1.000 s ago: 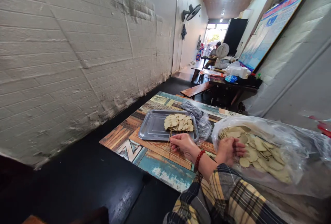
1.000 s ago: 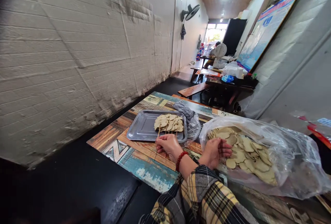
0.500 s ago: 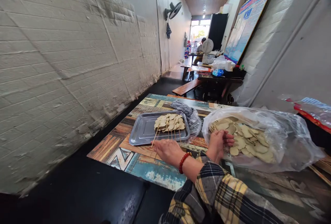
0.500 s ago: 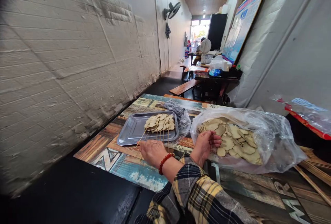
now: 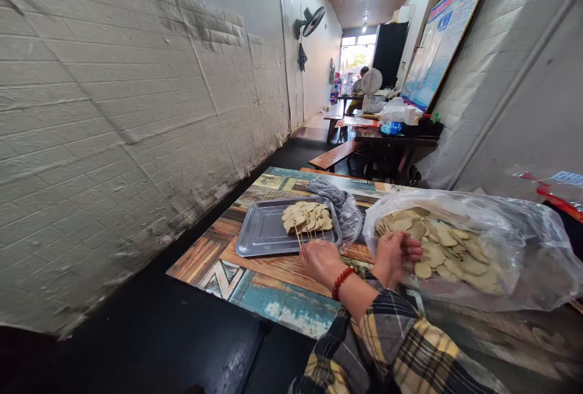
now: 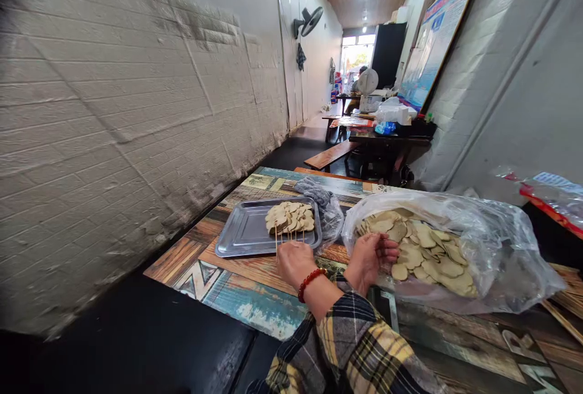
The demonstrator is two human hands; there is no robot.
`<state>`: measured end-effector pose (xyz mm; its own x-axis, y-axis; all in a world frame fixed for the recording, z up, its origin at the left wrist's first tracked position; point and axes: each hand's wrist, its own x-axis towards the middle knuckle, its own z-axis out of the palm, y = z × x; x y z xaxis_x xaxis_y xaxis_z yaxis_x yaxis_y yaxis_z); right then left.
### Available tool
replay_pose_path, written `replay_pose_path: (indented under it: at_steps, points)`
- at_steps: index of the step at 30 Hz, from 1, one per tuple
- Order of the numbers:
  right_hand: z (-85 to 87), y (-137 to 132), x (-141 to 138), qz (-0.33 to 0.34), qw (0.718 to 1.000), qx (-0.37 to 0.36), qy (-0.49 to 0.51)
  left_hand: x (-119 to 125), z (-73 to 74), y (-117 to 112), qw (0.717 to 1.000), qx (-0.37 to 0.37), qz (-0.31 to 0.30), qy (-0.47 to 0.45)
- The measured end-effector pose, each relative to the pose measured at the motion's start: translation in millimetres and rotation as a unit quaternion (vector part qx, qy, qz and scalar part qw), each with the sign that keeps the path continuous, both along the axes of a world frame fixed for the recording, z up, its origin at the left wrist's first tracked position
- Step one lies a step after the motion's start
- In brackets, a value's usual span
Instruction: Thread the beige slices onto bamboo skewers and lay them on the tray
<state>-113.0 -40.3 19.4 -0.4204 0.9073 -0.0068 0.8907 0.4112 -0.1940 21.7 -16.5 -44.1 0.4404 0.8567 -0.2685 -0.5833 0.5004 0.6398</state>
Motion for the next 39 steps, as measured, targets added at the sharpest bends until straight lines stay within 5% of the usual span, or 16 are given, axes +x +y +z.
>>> replay_pose_path:
  at_steps: [5, 12, 17, 22, 30, 39]
  points:
    - [4.1, -9, 6, -0.006, 0.998, 0.056, 0.017, 3, -4.7, 0, 1.0, 0.019, -0.001, 0.003]
    - [1.8, -9, 2, 0.162, 0.982, 0.098, 0.016, 3, -6.4, 2, 1.0, 0.023, -0.002, 0.009]
    - [-10.1, -2, -14, 0.218, 0.969, 0.114, -0.006, 1, -5.9, 5, 1.0, 0.006, -0.01, 0.001]
    - [-13.9, -2, -17, 0.216, 0.969, 0.119, -0.01, -1, -6.2, 6, 1.0, -0.004, -0.008, -0.01]
    - [-4.8, 5, -5, 0.104, 0.986, 0.132, 0.009, -3, 2.6, 3, 1.0, 0.016, -0.009, 0.003]
    - [-5.2, 15, 2, 0.161, 0.98, 0.118, 0.0, -5, 11.0, 10, 1.0, 0.021, -0.019, 0.01]
